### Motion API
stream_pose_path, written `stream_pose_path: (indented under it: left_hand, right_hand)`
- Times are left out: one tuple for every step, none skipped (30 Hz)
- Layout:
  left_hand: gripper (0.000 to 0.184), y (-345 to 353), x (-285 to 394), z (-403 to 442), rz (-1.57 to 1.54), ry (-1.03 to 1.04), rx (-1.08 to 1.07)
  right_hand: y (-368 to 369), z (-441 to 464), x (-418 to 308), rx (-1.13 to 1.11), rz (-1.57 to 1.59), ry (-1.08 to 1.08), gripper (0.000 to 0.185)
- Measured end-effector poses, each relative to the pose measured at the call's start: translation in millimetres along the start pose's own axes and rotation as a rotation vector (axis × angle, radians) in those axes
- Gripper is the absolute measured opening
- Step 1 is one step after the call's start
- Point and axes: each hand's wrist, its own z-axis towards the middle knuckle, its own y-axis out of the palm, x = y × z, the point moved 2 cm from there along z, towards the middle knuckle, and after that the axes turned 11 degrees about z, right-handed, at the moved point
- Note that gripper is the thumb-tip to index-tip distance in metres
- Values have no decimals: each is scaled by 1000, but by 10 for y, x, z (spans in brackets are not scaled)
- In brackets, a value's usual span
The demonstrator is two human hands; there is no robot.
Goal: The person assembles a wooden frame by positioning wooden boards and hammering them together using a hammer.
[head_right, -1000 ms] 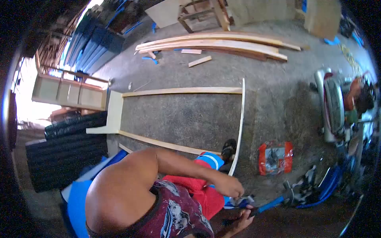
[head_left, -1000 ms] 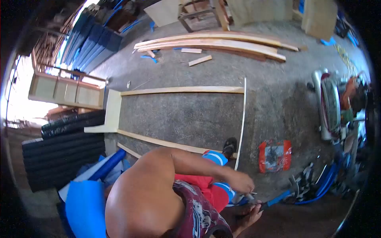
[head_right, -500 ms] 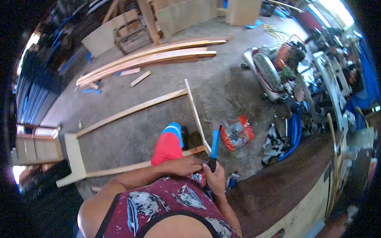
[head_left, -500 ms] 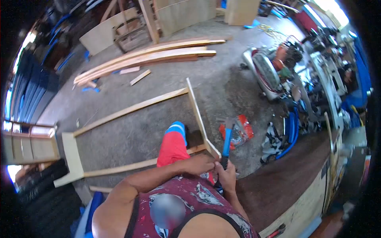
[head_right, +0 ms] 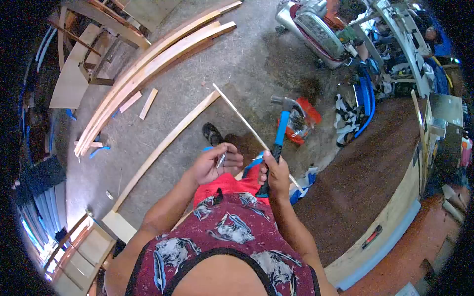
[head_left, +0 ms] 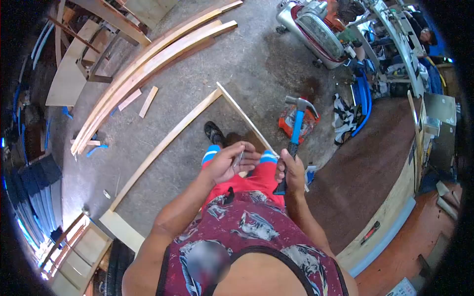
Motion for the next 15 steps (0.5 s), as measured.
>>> stream_pose_path:
  left_hand:
    - [27,-80,159,-10,-42,10,10]
    - [27,-140,291,-10,-80,21,20]
    - [27,-187,381,-11,-75,3,22]
    - [26,-227,481,-7,-28,44,22]
    - [25,-251,594,20,25,90,16]
    - [23,-162,658,20,146,86,100]
    - [23,-131,648,16,158,62,99]
    - [23,-112,643,13,339,69,123]
    - [22,-94,653,20,521,84,143]
    - [23,-76,666,27,648,48,136]
    - [23,-31,672,32,654,36,133]
    - [23,44,687,39,675,115,162]
    - [24,111,673,79,697,201,187]
    - [27,139,620,173,532,347,181]
    - [27,192,667,232,539,340,171]
  right_hand:
    - [124,10,0,11,12,7,25]
    - [228,18,-21,9,54,-9,25]
    - [299,22,-40,9,96,-27,25]
    - [369,43,-61,-27,116,-27,24]
    - [423,96,-90,-18,133,-34,24]
    - [472,143,-95,-38,154,-12,24]
    - [535,163,-91,-54,179,18,24]
    - [621,177,-125,-53,207,34,26]
    - [698,205,-153,-48,226,30,26]
    - [778,245,-174,-41,217,57,26]
    - [842,279,-188,-33,205,87,27]
    - [878,324,-176,-38,221,113,27]
    - [901,367,-167,-35,229,106,27]
    - [941,418,-171,-29,241,144,27]
    - [976,477,-179,-23,252,180,26]
